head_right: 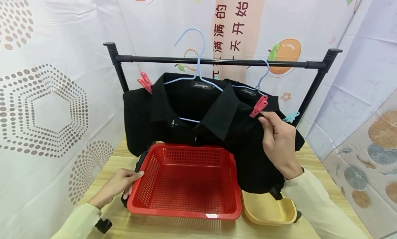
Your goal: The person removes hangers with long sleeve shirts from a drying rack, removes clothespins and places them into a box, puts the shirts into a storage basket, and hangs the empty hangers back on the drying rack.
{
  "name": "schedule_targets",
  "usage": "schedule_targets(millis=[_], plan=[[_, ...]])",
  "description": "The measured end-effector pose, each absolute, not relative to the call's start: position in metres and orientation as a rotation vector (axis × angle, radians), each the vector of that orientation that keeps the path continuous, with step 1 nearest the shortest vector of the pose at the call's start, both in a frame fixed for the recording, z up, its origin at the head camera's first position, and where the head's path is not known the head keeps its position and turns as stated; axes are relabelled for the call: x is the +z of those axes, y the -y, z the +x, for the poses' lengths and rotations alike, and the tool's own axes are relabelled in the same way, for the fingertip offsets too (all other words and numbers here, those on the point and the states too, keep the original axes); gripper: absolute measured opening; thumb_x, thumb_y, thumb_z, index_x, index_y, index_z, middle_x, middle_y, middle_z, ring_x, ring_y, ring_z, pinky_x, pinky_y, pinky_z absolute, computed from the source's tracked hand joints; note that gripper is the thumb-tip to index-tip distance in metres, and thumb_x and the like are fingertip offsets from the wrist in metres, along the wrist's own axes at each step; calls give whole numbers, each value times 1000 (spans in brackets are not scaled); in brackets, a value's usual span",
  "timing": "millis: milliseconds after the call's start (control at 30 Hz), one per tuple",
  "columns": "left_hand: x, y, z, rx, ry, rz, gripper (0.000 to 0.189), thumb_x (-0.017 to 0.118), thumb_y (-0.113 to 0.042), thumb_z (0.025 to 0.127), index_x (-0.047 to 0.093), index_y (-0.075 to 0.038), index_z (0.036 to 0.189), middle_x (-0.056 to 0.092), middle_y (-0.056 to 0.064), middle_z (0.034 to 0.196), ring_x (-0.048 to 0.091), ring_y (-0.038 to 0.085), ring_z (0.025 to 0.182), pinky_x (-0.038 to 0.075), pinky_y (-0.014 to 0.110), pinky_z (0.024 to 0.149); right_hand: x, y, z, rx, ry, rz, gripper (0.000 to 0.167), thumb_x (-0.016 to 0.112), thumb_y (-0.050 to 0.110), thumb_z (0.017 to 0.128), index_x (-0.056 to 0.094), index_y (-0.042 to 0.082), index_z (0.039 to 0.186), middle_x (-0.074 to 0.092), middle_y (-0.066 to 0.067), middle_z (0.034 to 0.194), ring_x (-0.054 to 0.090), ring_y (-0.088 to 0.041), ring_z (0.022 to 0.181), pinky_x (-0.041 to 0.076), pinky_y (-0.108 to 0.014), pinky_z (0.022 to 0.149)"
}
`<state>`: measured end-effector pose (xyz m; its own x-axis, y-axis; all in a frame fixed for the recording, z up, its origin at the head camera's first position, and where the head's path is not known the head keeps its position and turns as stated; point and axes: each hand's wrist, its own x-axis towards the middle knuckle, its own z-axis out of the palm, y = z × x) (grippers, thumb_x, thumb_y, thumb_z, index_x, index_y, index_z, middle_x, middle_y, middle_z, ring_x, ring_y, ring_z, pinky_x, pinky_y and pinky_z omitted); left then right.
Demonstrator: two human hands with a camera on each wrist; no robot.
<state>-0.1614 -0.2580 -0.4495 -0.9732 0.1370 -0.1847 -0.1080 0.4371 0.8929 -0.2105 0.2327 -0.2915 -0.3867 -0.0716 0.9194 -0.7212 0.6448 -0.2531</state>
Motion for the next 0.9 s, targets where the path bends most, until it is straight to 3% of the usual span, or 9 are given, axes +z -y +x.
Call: schedule_targets(millis=[333,633,900], plan=[[-449,259,-164,1561,-2434,40,48,61,-40,104,63,-3,73,56,3,52,51,10,40,42,25,43,-285,-231,-192,984,1893,587,11,61,-4,100,71,-9,101,56,5,81,46,0,75,34,-16,73],[-450,260,-162,1583,-2430,3,42,63,-40,103,59,-4,82,56,5,56,52,14,42,45,27,45,-298,-234,-178,980,1983,595,12,60,-2,102,71,-6,101,47,-2,70,41,-3,69,32,-17,69],[-454,264,-163,1516,-2456,31,53,54,-42,107,57,-10,64,55,2,53,51,11,42,43,25,46,-324,-235,-177,1060,2034,636,13,61,-7,99,72,0,102,64,10,91,51,-1,80,39,-13,75]])
